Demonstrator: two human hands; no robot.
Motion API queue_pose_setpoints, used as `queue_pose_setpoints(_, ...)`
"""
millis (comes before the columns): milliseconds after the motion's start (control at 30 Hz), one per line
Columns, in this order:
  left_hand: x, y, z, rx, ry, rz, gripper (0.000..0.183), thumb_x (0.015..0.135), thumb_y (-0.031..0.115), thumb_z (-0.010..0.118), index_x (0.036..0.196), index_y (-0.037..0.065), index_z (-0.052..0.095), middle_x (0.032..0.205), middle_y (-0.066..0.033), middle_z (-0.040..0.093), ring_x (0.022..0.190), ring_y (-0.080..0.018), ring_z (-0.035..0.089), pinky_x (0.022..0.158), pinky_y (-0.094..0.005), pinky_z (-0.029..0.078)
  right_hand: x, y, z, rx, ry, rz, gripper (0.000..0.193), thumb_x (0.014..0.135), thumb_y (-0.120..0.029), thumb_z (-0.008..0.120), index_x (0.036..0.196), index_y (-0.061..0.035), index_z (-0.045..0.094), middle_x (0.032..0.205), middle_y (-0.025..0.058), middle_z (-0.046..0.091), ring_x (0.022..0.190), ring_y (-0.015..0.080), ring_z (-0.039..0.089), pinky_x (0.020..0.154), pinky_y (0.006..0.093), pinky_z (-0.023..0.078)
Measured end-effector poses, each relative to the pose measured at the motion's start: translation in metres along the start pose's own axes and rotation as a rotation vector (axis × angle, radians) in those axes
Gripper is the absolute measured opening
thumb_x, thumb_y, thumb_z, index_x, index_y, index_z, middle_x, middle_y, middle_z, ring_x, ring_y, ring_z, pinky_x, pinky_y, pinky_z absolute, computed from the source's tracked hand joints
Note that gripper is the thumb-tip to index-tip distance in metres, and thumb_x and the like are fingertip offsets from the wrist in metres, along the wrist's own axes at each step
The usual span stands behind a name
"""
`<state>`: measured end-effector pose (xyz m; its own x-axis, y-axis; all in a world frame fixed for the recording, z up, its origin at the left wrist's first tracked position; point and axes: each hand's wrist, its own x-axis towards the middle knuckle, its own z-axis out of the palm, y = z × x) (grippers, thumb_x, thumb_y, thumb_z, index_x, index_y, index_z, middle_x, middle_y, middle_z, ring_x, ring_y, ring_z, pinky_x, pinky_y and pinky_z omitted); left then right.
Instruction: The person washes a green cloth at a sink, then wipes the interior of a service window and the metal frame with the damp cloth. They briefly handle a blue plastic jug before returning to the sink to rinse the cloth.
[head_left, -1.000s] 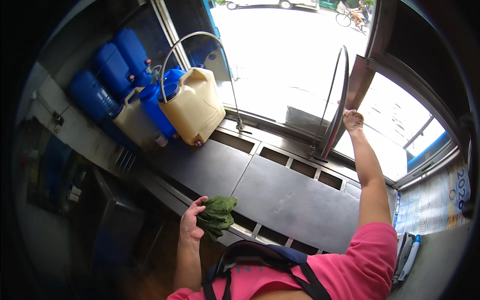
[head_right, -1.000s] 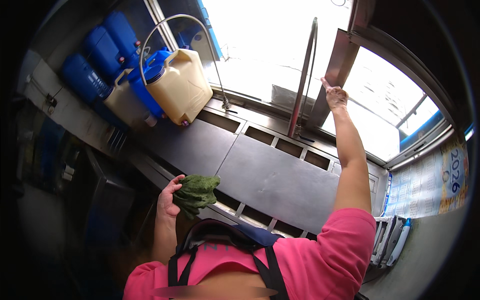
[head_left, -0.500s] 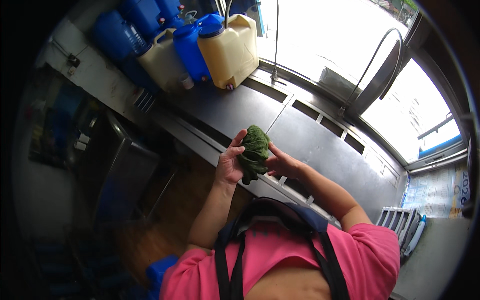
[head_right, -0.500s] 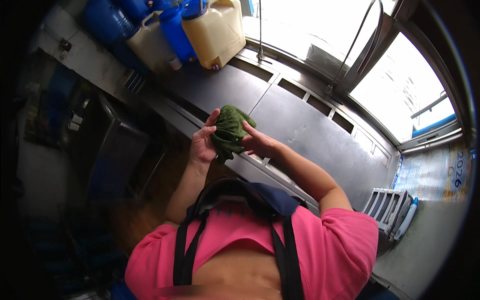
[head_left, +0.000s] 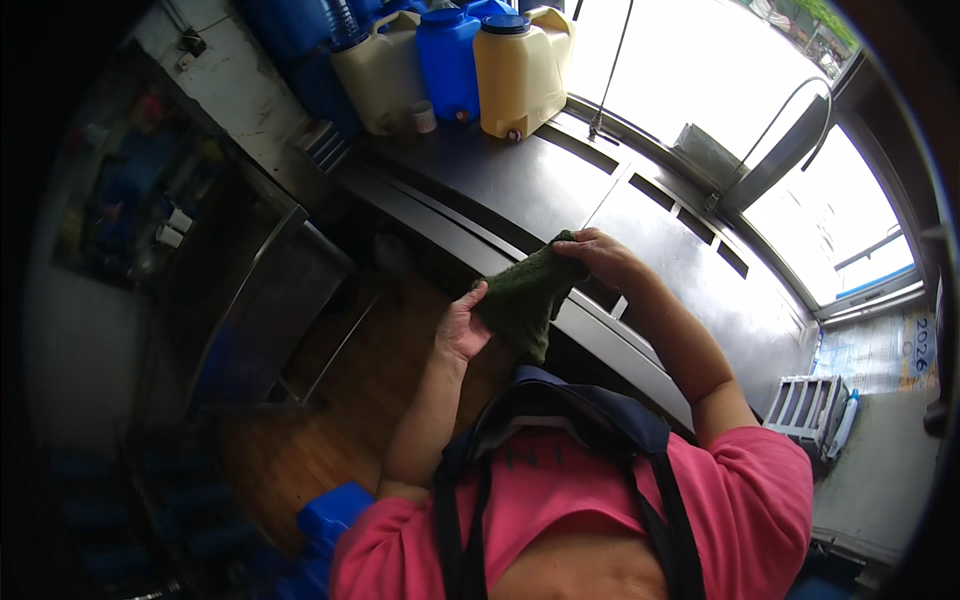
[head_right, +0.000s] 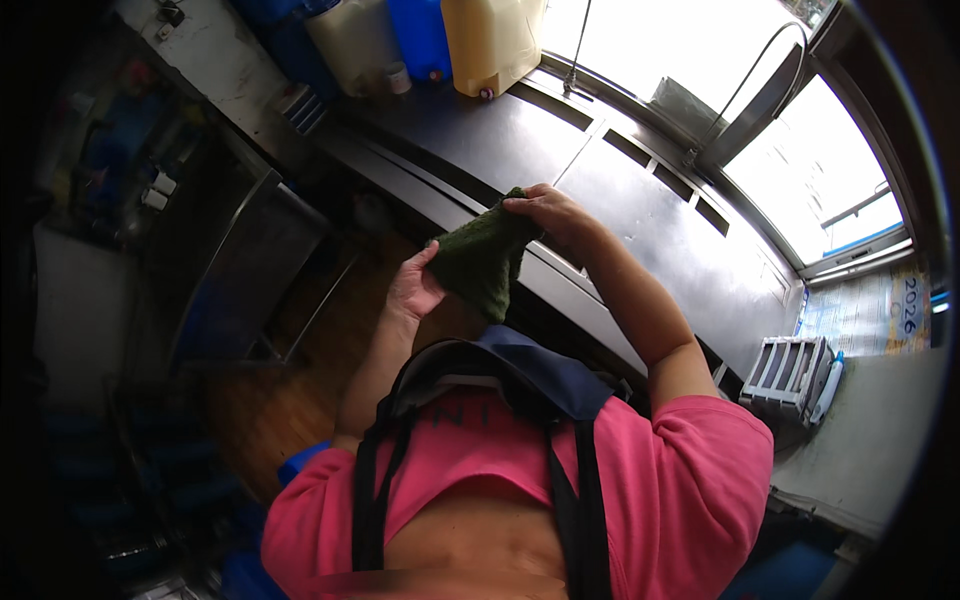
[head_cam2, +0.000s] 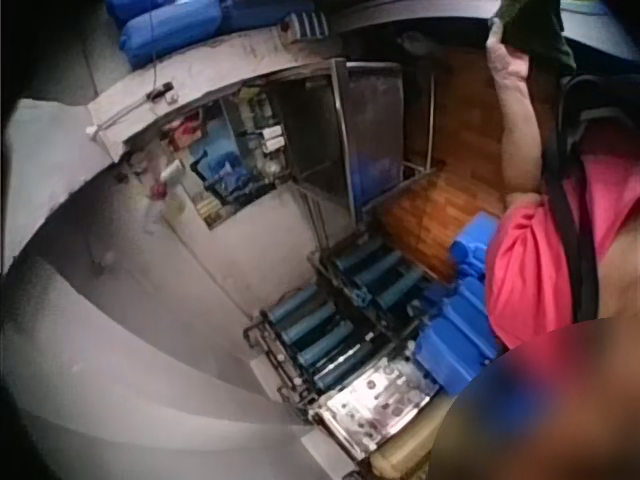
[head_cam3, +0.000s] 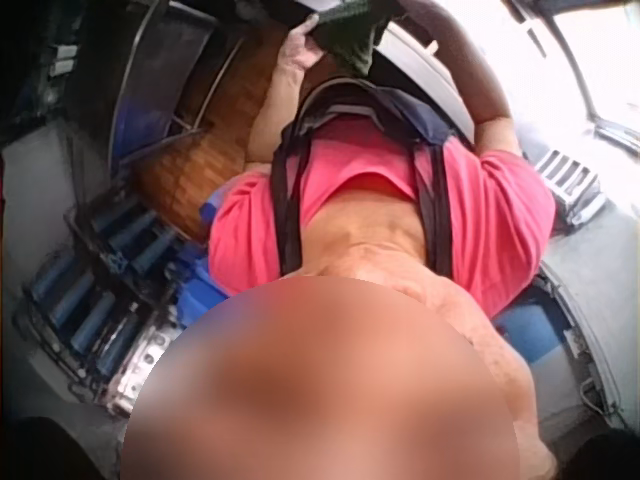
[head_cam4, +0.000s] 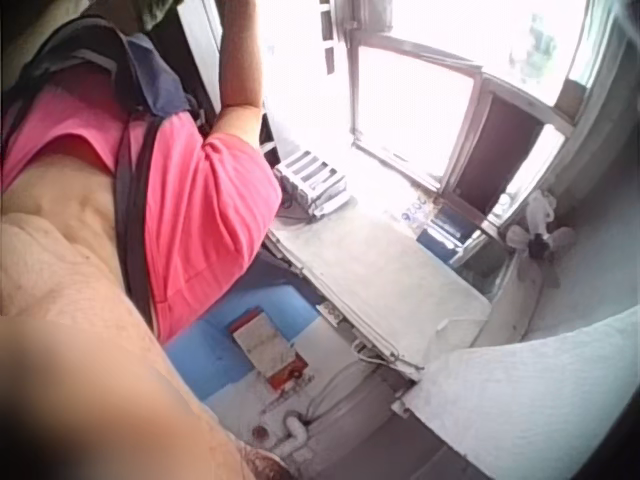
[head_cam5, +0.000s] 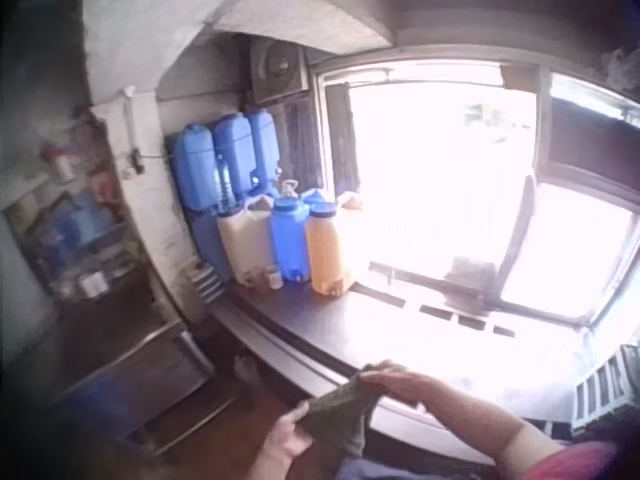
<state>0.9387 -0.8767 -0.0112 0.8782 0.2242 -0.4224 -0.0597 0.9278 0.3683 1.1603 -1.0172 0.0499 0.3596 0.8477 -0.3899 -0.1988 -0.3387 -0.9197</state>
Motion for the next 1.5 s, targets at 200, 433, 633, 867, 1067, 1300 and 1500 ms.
queue_pose_setpoints(200, -0.014, 0.026, -0.004, 0.840, 0.292, 0.391, 0.050, 0.078, 0.001, 0.071, 0.123, 0.002, 0.050, 0.107, -0.0104, 0.064, 0.097, -0.0193, 0.060, 0.085, -0.0398, 0.050, -0.036, 0.032, -0.021, -0.537, -0.084, 0.083, 0.031, 0.068, -0.028, 0.082, 0.087, -0.0076, 0.068, 0.077, 0.0025, 0.066, 0.074, 0.0146, 0.064, 0.065, 0.0292, 0.051)
queue_pose_setpoints(433, -0.027, -0.027, 0.089, 1.885, -0.121, 0.719, 0.017, 0.070, 0.022, 0.078, 0.083, 0.011, 0.075, 0.122, -0.0175, 0.056, 0.118, -0.0324, 0.050, 0.096, -0.0397, 0.040, -0.070, 0.098, -0.062, -0.438, 0.971, -0.306, 0.025, 0.069, -0.015, 0.067, 0.092, -0.0044, 0.066, 0.081, 0.0159, 0.068, 0.078, 0.0306, 0.067, 0.073, 0.0389, 0.052)
queue_pose_setpoints(633, 0.043, -0.128, 0.157, 1.217, -0.554, 0.730, 0.008, 0.088, 0.011, 0.063, 0.091, 0.004, 0.062, 0.090, -0.0102, 0.062, 0.094, -0.0262, 0.058, 0.083, -0.0360, 0.046, -0.089, 0.133, -0.072, 0.705, 0.096, -0.730, 0.040, 0.093, -0.022, 0.056, 0.126, -0.0016, 0.049, 0.109, 0.0088, 0.059, 0.100, 0.0192, 0.059, 0.088, 0.0316, 0.048)
queue_pose_setpoints(867, 0.132, -0.265, 0.183, 1.829, -0.858, 0.792, 0.044, 0.082, 0.006, 0.050, 0.122, -0.013, 0.046, 0.124, -0.0347, 0.048, 0.116, -0.0446, 0.048, 0.100, -0.0426, 0.042, -0.143, 0.172, -0.185, 1.064, 0.148, -0.348, 0.031, 0.097, -0.019, 0.041, 0.118, -0.0006, 0.056, 0.119, 0.0143, 0.059, 0.103, 0.0247, 0.060, 0.095, 0.0397, 0.048)
queue_pose_setpoints(1067, 0.179, -0.301, 0.225, 1.986, -1.186, 0.924, 0.043, 0.082, 0.015, 0.064, 0.123, 0.005, 0.055, 0.137, -0.0193, 0.046, 0.129, -0.0413, 0.040, 0.105, -0.0459, 0.035, -0.190, 0.168, -0.337, 1.171, 0.730, -0.179, 0.025, 0.094, -0.015, 0.044, 0.112, -0.0023, 0.056, 0.105, 0.0137, 0.065, 0.084, 0.0255, 0.066, 0.078, 0.0398, 0.056)
queue_pose_setpoints(1300, 0.237, -0.314, 0.239, 1.823, -0.544, 0.456, 0.020, 0.082, 0.014, 0.066, 0.101, 0.008, 0.068, 0.102, -0.0123, 0.067, 0.094, -0.0274, 0.063, 0.082, -0.0349, 0.050, -0.197, 0.018, -0.552, -0.638, 1.386, -0.896, 0.059, 0.068, 0.008, 0.044, 0.125, -0.0014, 0.052, 0.113, 0.0214, 0.062, 0.109, 0.0321, 0.061, 0.095, 0.0358, 0.046)
queue_pose_setpoints(1500, 0.348, -0.356, 0.347, 1.583, -0.499, 0.566, 0.017, 0.087, 0.001, 0.058, 0.101, 0.004, 0.068, 0.095, -0.0084, 0.067, 0.082, -0.0152, 0.062, 0.073, -0.0260, 0.049, -0.123, -0.065, -0.700, -1.789, 1.501, -0.682, 0.042, 0.084, -0.018, 0.058, 0.125, -0.0107, 0.056, 0.145, 0.0121, 0.036, 0.137, 0.0317, 0.030, 0.105, 0.0605, 0.027)
